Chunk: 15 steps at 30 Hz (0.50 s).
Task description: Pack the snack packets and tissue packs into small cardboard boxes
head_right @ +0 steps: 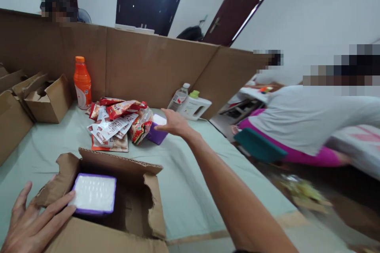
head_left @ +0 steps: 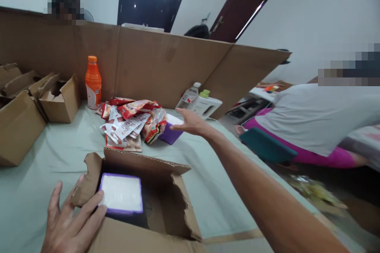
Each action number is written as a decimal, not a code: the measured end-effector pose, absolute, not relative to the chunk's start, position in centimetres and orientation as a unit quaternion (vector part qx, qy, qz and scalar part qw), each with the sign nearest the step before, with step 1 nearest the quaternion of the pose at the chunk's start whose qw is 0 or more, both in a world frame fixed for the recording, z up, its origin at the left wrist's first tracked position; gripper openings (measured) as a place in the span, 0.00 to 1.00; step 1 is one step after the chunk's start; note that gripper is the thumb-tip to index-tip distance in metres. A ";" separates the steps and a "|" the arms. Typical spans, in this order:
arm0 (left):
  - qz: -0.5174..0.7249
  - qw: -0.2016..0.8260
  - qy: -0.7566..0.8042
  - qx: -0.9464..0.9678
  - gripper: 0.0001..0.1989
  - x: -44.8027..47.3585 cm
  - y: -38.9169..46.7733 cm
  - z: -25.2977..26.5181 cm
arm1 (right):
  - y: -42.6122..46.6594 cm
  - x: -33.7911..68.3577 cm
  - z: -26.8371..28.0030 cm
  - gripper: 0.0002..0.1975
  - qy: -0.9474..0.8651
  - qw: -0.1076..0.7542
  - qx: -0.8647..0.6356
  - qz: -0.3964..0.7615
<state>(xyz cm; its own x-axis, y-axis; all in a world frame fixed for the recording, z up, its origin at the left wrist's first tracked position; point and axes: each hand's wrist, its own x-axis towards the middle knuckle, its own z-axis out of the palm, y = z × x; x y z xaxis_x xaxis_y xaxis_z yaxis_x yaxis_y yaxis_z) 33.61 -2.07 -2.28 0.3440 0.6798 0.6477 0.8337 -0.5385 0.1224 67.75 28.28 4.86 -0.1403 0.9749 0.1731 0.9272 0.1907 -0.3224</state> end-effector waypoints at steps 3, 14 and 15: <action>-0.346 0.116 -0.471 -0.803 0.20 33.5 -2.2 -2.9 | 30.9 68.2 2.0 0.34 -0.726 0.186 -0.655 0.094; -0.308 0.040 -0.493 -0.812 0.22 34.0 -2.7 -2.1 | 20.2 73.9 5.1 0.33 -0.624 0.473 -0.608 0.136; -0.302 0.037 -0.493 -0.815 0.21 33.9 -2.6 -2.1 | 18.4 73.7 5.9 0.34 -0.626 0.525 -0.556 0.152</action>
<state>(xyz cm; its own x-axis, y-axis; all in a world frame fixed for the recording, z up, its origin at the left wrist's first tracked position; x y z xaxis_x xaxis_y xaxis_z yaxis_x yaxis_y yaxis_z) 33.89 -2.60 -2.07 0.3322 0.7815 0.5281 0.8256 -0.5117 0.2378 73.73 18.37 5.89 0.1700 0.8559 0.4883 0.5359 0.3355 -0.7747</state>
